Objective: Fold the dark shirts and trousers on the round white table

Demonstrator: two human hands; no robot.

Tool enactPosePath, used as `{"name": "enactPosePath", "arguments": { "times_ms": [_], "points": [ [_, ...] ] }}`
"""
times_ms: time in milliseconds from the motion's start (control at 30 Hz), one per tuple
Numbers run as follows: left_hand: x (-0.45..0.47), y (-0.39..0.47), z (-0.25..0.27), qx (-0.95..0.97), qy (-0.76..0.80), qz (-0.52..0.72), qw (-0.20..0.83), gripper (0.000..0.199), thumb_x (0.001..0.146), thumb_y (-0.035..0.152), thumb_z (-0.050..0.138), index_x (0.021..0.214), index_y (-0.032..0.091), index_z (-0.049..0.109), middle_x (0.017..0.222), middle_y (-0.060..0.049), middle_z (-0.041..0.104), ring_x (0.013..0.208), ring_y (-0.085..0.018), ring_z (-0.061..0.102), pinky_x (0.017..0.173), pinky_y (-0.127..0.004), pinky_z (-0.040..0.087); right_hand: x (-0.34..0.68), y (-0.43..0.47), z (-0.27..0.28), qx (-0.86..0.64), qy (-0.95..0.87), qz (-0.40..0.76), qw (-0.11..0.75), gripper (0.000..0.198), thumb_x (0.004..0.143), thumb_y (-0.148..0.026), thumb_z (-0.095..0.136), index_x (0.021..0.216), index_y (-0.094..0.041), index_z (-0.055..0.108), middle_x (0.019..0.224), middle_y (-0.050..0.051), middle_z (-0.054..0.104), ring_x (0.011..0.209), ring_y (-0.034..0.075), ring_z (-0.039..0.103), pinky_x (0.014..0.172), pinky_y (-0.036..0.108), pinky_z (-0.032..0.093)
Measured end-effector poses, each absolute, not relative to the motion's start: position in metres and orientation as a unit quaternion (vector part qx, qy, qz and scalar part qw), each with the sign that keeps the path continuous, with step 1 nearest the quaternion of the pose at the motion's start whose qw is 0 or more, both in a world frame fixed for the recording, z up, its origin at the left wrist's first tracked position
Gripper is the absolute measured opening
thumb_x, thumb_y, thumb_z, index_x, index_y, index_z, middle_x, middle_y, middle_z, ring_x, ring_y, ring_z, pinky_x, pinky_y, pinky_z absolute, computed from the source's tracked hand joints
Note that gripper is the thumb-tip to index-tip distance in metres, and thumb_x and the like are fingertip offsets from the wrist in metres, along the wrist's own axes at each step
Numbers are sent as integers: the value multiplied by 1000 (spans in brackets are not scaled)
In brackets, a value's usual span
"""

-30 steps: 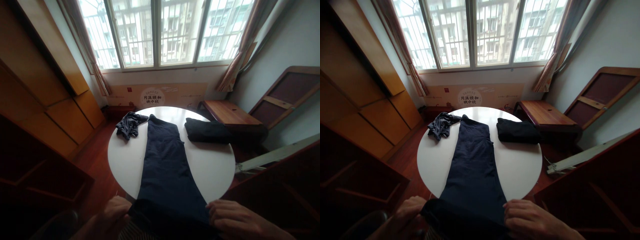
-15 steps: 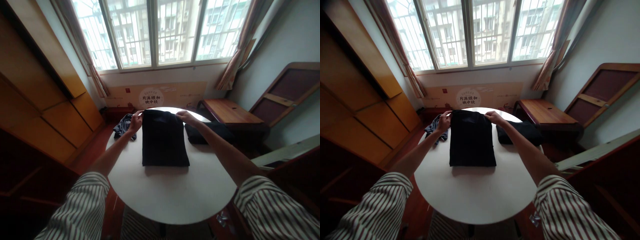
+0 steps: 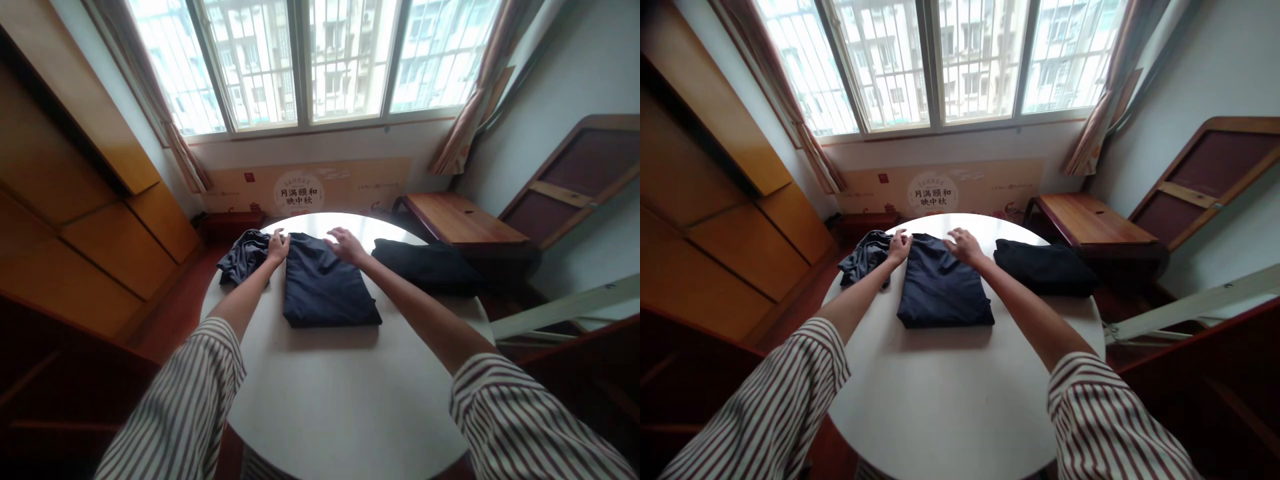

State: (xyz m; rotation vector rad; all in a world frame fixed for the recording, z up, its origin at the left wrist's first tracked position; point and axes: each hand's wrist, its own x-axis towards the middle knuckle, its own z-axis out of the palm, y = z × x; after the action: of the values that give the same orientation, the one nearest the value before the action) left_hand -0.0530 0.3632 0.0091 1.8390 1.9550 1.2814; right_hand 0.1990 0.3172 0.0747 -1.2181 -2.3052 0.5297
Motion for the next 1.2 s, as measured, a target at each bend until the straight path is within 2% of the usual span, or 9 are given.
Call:
{"name": "enactPosePath", "arguments": {
  "times_ms": [100,200,333,467,600,800,867,1067,1200],
  "points": [
    [-45,350,9,763,556,327,37,41,98,29,45,136,16,54,141,-15,55,134,-26,47,116,-43,31,189,294,44,-426,-876,170,150,55,97,-54,50,144,-25,50,154,10,42,137,38,40,111,61,32],
    [-33,342,6,865,482,137,27,45,101,39,43,144,27,49,154,-7,43,145,-28,32,120,-60,12,185,257,12,-398,-906,137,38,70,97,-67,32,156,-28,32,164,10,22,148,45,16,113,70,14],
    [-20,350,-1,847,530,25,30,49,104,43,33,150,30,40,162,-6,26,150,-32,20,113,-73,5,194,205,-14,-377,-921,90,48,80,94,-74,25,157,-26,28,165,14,11,149,45,5,114,69,7],
    [-11,365,-5,828,560,6,35,50,105,40,26,153,31,34,164,-5,21,151,-33,17,110,-77,7,213,165,-21,-348,-931,83,66,92,86,-83,34,158,-26,27,165,16,10,150,44,4,115,68,7],
    [-2,368,0,812,582,-10,37,51,104,39,25,154,31,33,164,-5,22,151,-34,15,110,-78,9,222,144,-21,-340,-931,86,100,88,87,-79,39,156,-25,33,164,16,17,150,41,9,116,64,11],
    [16,325,12,828,556,71,-17,50,102,28,29,151,24,40,160,-9,33,150,-30,21,115,-71,10,233,160,-9,-378,-886,121,241,53,100,-52,42,135,-17,61,140,14,59,132,29,51,113,46,37],
    [23,304,13,855,513,72,12,49,103,29,29,149,23,43,158,-9,36,149,-28,26,117,-65,15,240,172,-5,-419,-856,121,278,46,102,-42,39,130,-16,65,134,14,63,126,26,57,111,44,40],
    [38,290,4,898,429,-25,99,56,103,47,28,156,28,27,164,-6,19,152,-29,14,115,-67,16,249,185,-15,-486,-857,79,155,52,97,-46,48,143,-22,53,156,11,40,145,33,33,114,58,29],
    [48,321,-9,880,466,-19,92,56,104,44,22,158,29,18,166,-5,12,153,-29,10,114,-70,11,245,179,-20,-503,-854,66,115,58,99,-49,43,150,-22,44,162,10,28,149,33,23,116,56,26]
  ]
}}
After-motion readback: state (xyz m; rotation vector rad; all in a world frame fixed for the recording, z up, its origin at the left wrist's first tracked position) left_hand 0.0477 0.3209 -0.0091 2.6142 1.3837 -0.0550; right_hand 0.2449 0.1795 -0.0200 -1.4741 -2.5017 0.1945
